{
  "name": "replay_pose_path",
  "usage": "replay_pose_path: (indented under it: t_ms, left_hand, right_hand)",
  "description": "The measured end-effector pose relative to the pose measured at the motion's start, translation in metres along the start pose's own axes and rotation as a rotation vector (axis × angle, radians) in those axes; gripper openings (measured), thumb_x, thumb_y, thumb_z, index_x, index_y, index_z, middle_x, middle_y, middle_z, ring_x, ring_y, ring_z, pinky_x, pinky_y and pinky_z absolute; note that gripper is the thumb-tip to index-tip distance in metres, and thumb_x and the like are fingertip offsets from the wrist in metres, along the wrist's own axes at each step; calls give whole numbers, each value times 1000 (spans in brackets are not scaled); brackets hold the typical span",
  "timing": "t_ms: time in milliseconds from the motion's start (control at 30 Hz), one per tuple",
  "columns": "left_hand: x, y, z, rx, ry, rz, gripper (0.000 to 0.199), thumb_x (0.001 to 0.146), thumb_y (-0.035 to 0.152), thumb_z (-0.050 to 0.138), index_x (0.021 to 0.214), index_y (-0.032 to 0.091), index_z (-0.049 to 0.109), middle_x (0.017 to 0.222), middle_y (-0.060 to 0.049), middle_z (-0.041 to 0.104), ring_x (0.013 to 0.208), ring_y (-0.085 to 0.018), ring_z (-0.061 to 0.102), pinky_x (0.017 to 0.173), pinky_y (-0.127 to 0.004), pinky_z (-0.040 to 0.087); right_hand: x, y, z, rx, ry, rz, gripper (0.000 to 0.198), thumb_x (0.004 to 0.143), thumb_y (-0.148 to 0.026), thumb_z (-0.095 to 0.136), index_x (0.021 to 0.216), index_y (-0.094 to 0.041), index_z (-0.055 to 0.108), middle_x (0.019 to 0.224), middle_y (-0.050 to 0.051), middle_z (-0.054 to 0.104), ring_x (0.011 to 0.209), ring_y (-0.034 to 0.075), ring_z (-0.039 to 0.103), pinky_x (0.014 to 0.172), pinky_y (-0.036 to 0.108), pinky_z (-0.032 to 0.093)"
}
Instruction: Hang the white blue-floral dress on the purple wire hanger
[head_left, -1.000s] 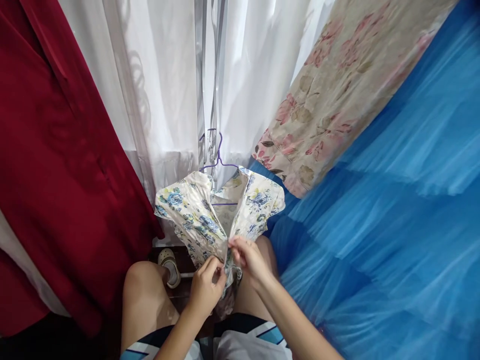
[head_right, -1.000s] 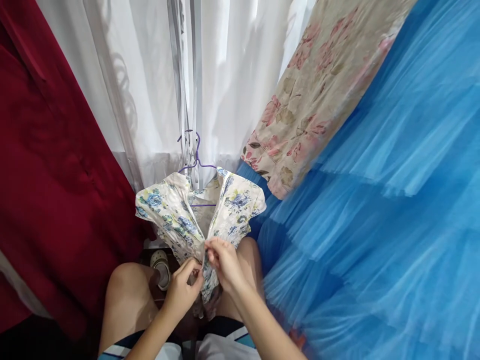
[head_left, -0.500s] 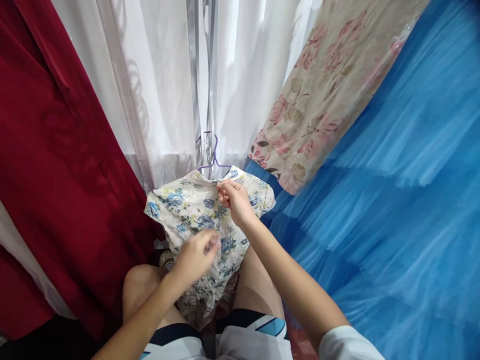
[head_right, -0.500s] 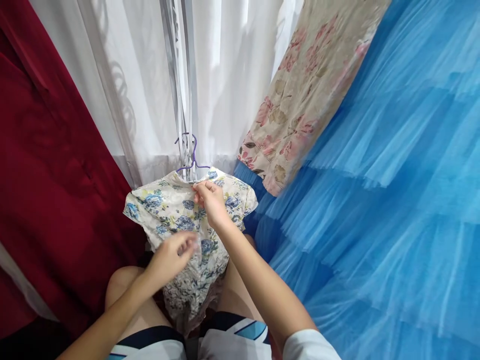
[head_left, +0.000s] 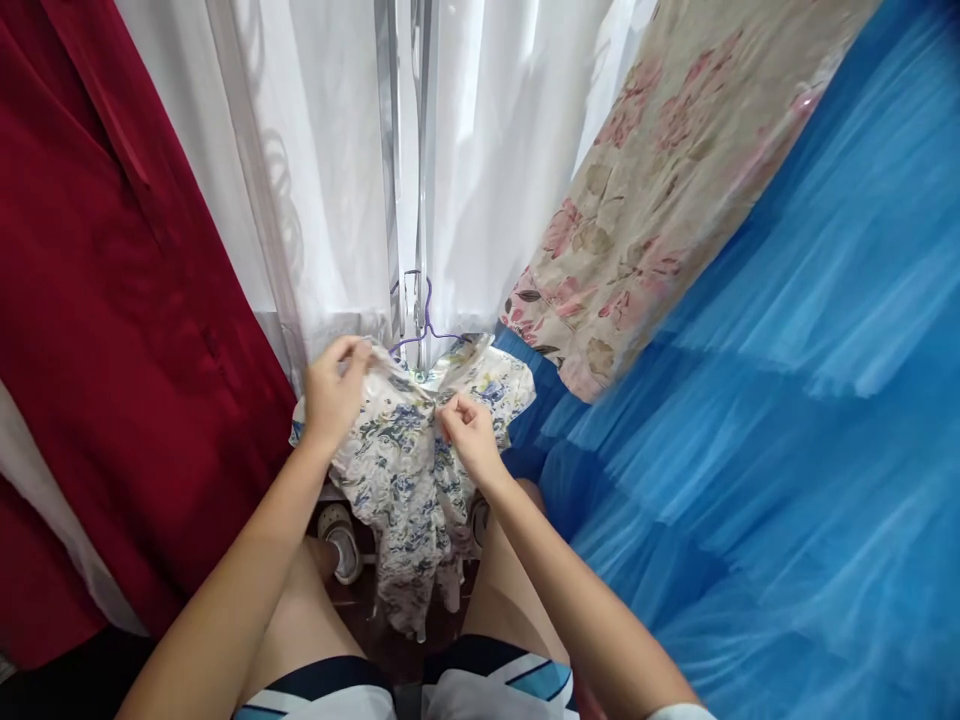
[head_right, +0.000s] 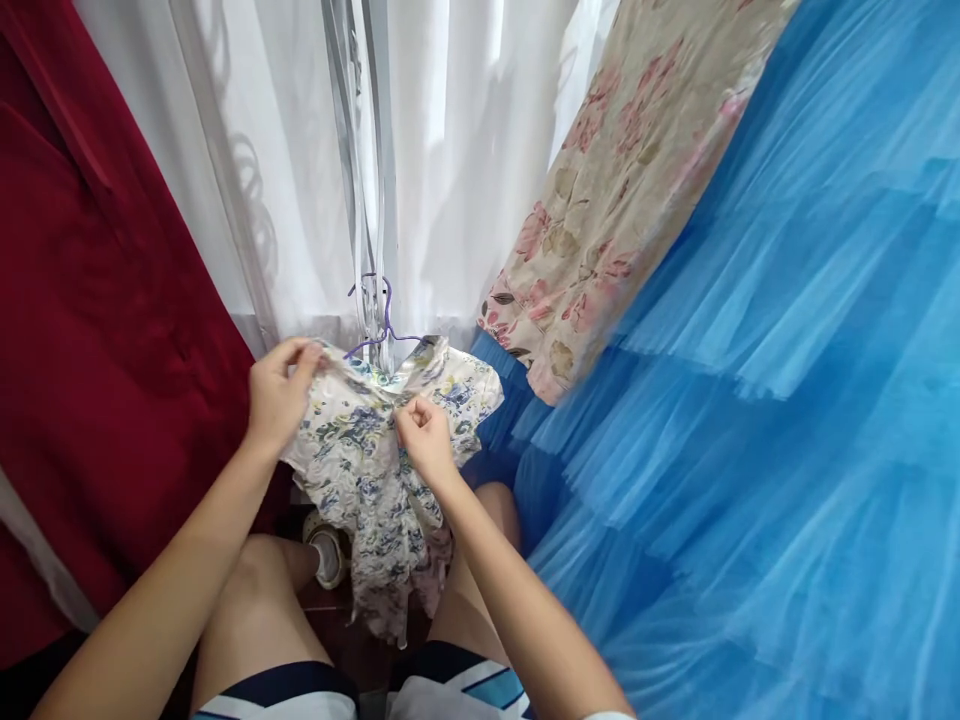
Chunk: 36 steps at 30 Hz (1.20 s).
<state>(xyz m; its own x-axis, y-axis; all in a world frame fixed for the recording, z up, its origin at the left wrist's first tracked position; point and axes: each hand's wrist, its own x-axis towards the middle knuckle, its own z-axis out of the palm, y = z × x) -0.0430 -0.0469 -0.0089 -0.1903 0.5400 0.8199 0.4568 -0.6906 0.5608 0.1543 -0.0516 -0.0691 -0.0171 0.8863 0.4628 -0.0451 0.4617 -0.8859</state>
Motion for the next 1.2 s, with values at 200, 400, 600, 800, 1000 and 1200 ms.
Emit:
replay_pose_path:
  t_ms: [200, 400, 600, 800, 1000, 1200]
  left_hand:
    - [-31, -90, -33, -443, 452, -604, 16, 82, 31, 66, 82, 15, 63, 77, 0, 64, 70, -12, 60, 69, -22, 47]
    - [-103, -112, 11, -566, 348, -942, 19, 77, 32, 66, 76, 16, 56, 66, -1, 62, 59, -13, 61, 63, -27, 50]
    - [-134, -73, 40, -646, -48, -916, 31, 71, 40, 77, 85, 14, 68, 89, -8, 70, 84, -20, 67, 81, -33, 52]
    - [-123, -2, 53, -486, -389, -433, 21, 91, 38, 59, 88, 18, 65, 90, -4, 64, 91, -18, 59, 87, -28, 46]
    - [-133, 36, 56, -359, -557, -268, 23, 96, 35, 51, 89, 20, 67, 94, -7, 61, 95, -20, 59, 89, -32, 45]
    - [-148, 13, 22, -530, -907, -473, 40, 91, 50, 56, 122, 26, 63, 119, -9, 60, 114, -25, 56, 104, -38, 40]
  right_hand:
    - [-36, 23, -19, -58, -58, 76, 25, 82, -29, 58, 63, -22, 44, 45, -7, 45, 41, 9, 35, 44, 22, 26]
    - [-51, 61, -55, -234, 101, 153, 29, 81, -35, 54, 58, -23, 42, 50, -4, 44, 48, 12, 41, 50, 25, 33]
    - [-72, 92, -112, -432, 187, 243, 27, 79, -32, 47, 55, -25, 38, 49, -3, 41, 49, 15, 40, 51, 28, 32]
    - [-75, 102, -112, -660, 57, 329, 15, 65, -19, 59, 54, -22, 50, 53, 1, 54, 59, 20, 52, 63, 31, 38]
    - [-78, 43, -67, -379, -543, 261, 42, 63, -14, 67, 105, -19, 64, 102, 5, 67, 99, 26, 58, 86, 34, 44]
    - [-95, 14, -37, 220, -633, 647, 24, 67, -24, 75, 90, -17, 69, 82, 0, 65, 79, 16, 58, 79, 28, 44]
